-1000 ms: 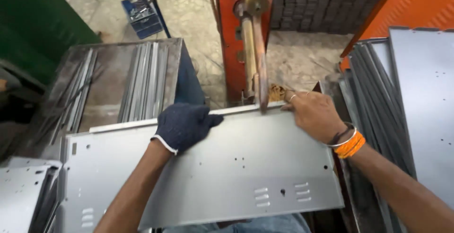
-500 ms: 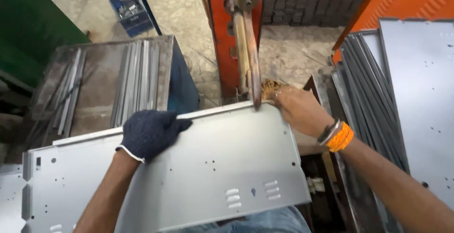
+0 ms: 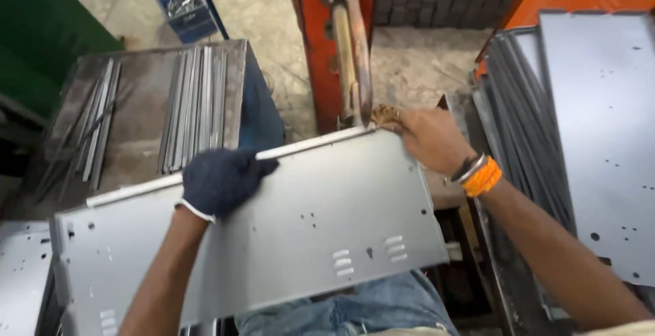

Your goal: Assembling and spot welding metal panels with reinforcement bars in a factory setting.

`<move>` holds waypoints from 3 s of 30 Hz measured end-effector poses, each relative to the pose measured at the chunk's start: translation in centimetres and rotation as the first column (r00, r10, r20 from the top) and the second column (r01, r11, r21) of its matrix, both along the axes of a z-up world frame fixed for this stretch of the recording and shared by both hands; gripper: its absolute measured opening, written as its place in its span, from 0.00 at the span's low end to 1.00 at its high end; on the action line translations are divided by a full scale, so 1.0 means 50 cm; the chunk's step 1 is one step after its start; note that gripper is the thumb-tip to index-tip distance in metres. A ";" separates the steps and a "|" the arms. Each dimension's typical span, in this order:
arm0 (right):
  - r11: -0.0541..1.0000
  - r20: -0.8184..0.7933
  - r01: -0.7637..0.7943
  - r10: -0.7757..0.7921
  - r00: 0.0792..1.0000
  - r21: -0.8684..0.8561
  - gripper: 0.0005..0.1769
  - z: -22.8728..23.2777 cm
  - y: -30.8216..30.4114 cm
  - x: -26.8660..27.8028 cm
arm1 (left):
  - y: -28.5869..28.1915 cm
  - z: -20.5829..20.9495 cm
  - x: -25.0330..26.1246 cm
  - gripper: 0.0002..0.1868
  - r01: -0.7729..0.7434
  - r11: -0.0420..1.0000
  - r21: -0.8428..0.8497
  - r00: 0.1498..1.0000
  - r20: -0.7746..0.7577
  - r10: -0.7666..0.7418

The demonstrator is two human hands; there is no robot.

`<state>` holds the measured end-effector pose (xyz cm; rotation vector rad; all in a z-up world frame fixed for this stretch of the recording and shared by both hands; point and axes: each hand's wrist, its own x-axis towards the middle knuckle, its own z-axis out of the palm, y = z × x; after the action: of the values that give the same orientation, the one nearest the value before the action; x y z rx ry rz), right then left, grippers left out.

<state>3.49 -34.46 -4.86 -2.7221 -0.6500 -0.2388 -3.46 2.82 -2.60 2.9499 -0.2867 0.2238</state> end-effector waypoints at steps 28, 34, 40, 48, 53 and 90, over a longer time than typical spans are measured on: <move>0.995 0.100 0.078 -0.072 0.992 -0.064 0.16 -0.187 0.012 -0.302 | -0.272 -0.185 -0.131 0.25 0.233 0.971 -0.057 0.902 -0.361 -0.237; 0.993 -0.100 -0.021 0.032 0.994 0.113 0.25 -0.166 -0.031 -0.293 | -0.257 -0.191 -0.134 0.27 0.243 0.969 -0.037 0.921 -0.304 -0.243; 0.993 -0.209 0.118 -0.110 0.972 0.024 0.20 -0.189 -0.276 -0.311 | -0.161 -0.254 -0.127 0.19 0.173 0.971 -0.163 0.956 -0.210 -0.205; 0.871 -0.360 0.463 -0.490 0.794 -0.163 0.23 -0.350 -0.357 -0.289 | 0.095 -0.344 -0.196 0.09 -0.308 0.939 -0.154 0.950 0.000 0.312; 0.886 -0.399 0.462 -0.441 0.804 -0.048 0.24 -0.372 -0.255 -0.233 | 0.399 -0.381 -0.363 0.13 -0.609 0.778 -0.153 0.785 0.020 0.619; 0.581 -0.192 0.814 -0.798 0.571 0.007 0.26 -0.016 -0.334 -0.335 | -0.610 -0.345 -0.062 0.23 -0.476 -0.064 -0.877 0.607 -0.275 -0.746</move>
<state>-13.26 -51.18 -5.65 -2.6924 0.7130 -0.2269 -6.56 -27.69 -19.83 1.0471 -0.1838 -0.6888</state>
